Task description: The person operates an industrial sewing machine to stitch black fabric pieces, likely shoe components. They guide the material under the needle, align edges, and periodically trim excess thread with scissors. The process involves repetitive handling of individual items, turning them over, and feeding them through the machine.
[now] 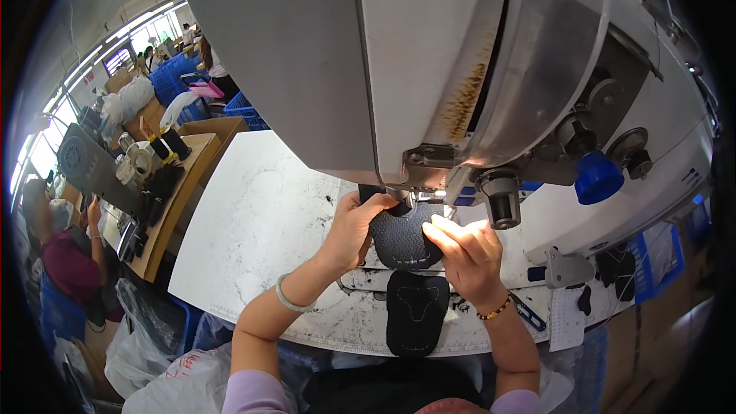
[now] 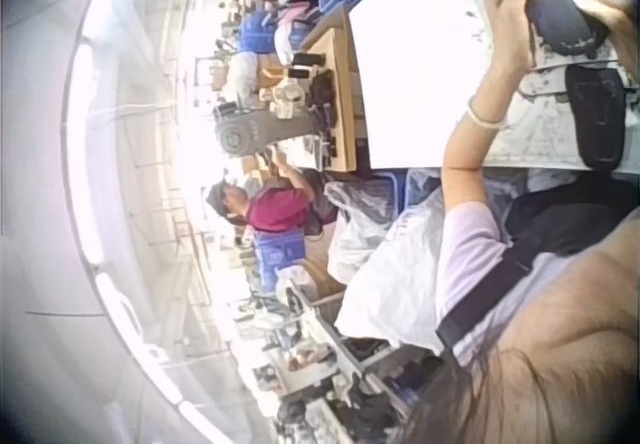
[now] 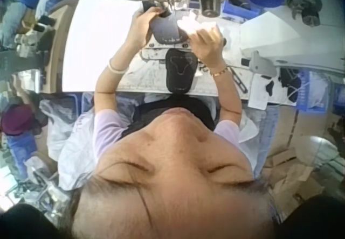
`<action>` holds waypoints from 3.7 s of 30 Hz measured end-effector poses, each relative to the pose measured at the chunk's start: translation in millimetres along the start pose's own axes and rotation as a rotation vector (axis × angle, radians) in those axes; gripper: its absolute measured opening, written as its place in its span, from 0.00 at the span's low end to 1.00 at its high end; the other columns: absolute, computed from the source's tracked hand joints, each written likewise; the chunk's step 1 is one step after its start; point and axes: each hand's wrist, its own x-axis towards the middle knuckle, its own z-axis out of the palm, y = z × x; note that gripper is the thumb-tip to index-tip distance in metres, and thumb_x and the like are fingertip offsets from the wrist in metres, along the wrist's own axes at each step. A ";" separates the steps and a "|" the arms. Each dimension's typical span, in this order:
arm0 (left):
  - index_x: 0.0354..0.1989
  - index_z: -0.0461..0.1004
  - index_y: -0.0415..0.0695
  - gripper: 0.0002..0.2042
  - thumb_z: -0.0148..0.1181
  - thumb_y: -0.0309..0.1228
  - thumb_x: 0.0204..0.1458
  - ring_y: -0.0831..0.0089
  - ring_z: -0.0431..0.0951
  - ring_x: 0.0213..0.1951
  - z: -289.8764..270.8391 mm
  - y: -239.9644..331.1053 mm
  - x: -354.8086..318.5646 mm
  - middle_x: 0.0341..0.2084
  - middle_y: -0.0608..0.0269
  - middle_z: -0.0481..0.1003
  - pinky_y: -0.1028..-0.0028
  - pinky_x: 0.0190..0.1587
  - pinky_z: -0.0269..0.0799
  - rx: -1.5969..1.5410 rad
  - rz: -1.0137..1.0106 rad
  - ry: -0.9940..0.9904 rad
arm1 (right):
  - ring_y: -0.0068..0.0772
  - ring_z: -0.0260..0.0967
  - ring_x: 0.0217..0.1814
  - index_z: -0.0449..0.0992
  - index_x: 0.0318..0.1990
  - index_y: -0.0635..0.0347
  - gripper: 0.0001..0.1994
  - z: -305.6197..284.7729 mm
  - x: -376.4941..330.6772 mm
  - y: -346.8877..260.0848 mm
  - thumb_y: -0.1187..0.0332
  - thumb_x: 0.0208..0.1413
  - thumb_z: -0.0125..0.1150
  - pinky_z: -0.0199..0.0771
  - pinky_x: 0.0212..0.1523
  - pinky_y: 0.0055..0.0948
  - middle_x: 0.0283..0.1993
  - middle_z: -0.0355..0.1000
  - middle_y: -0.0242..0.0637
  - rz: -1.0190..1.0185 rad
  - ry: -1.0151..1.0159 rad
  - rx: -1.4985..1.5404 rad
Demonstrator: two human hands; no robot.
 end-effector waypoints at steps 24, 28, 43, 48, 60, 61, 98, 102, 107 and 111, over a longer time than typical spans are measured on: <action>0.39 0.73 0.36 0.07 0.57 0.25 0.54 0.77 0.77 0.34 -21.3 3.8 2.7 0.34 0.61 0.77 0.80 0.38 0.73 0.051 0.259 0.199 | 0.28 0.65 0.28 0.73 0.42 0.62 0.09 -30.5 -5.2 50.3 0.79 0.53 0.54 0.68 0.31 0.25 0.39 0.70 0.37 0.587 0.109 0.159; 0.39 0.73 0.33 0.10 0.61 0.27 0.51 0.75 0.77 0.32 -112.5 10.1 -1.8 0.32 0.59 0.77 0.78 0.35 0.73 0.357 0.167 0.355 | 0.36 0.69 0.35 0.73 0.43 0.63 0.09 -58.9 -35.9 58.7 0.73 0.54 0.55 0.69 0.39 0.31 0.40 0.69 0.37 0.765 -0.462 0.223; 0.50 0.70 0.40 0.24 0.67 0.36 0.45 0.56 0.66 0.47 -25.4 -71.6 -75.4 0.44 0.52 0.67 0.65 0.48 0.65 1.446 0.433 -0.392 | 0.36 0.66 0.34 0.71 0.43 0.63 0.12 -45.7 -74.4 57.2 0.70 0.51 0.58 0.66 0.39 0.29 0.45 0.65 0.35 0.747 -0.630 0.131; 0.48 0.70 0.41 0.23 0.67 0.36 0.43 0.56 0.66 0.44 -22.9 -78.3 -69.8 0.41 0.54 0.67 0.64 0.47 0.64 1.532 0.517 -0.406 | 0.33 0.66 0.30 0.69 0.41 0.61 0.13 -45.4 -80.5 62.7 0.69 0.49 0.60 0.67 0.37 0.30 0.44 0.65 0.34 0.751 -0.621 0.129; 0.40 0.68 0.40 0.10 0.61 0.24 0.50 0.73 0.72 0.37 -26.1 -73.2 -63.4 0.32 0.63 0.72 0.73 0.41 0.69 0.415 0.013 -0.201 | 0.20 0.69 0.27 0.70 0.38 0.60 0.08 -37.7 -89.6 52.0 0.74 0.52 0.61 0.67 0.27 0.21 0.28 0.69 0.29 0.981 -0.212 0.532; 0.40 0.68 0.40 0.10 0.59 0.23 0.51 0.75 0.73 0.36 -20.8 -65.6 -64.2 0.32 0.64 0.72 0.74 0.41 0.71 0.118 -0.099 -0.091 | 0.17 0.68 0.27 0.71 0.38 0.61 0.07 -40.3 -79.2 44.5 0.75 0.52 0.60 0.67 0.26 0.19 0.27 0.69 0.29 1.027 -0.150 0.710; 0.41 0.76 0.38 0.11 0.59 0.33 0.55 0.84 0.74 0.32 8.1 -50.8 -59.7 0.31 0.67 0.77 0.82 0.32 0.70 0.248 0.098 -0.052 | 0.09 0.61 0.21 0.62 0.37 0.60 0.12 15.7 -20.3 -47.0 0.76 0.53 0.62 0.62 0.19 0.12 0.22 0.66 0.25 0.999 0.224 0.948; 0.40 0.76 0.37 0.11 0.59 0.33 0.56 0.84 0.74 0.31 6.8 -51.4 -60.4 0.30 0.66 0.78 0.82 0.32 0.71 0.273 0.113 -0.034 | 0.09 0.61 0.21 0.62 0.37 0.61 0.12 15.4 -21.5 -45.5 0.76 0.53 0.62 0.61 0.19 0.12 0.26 0.65 0.27 0.972 0.199 0.931; 0.39 0.76 0.35 0.11 0.59 0.32 0.55 0.82 0.75 0.30 12.9 -45.0 -64.9 0.30 0.65 0.78 0.81 0.33 0.73 0.219 0.101 0.010 | 0.13 0.62 0.25 0.64 0.41 0.62 0.12 11.2 -38.3 -39.5 0.78 0.53 0.61 0.63 0.23 0.14 0.33 0.66 0.32 0.785 0.252 0.735; 0.39 0.76 0.34 0.11 0.60 0.31 0.55 0.82 0.75 0.31 19.0 -33.7 -66.4 0.30 0.64 0.78 0.80 0.34 0.73 0.164 0.085 0.000 | 0.24 0.61 0.35 0.76 0.48 0.46 0.21 -8.2 -65.9 -19.5 0.79 0.44 0.59 0.65 0.34 0.23 0.40 0.63 0.28 0.072 0.007 -0.031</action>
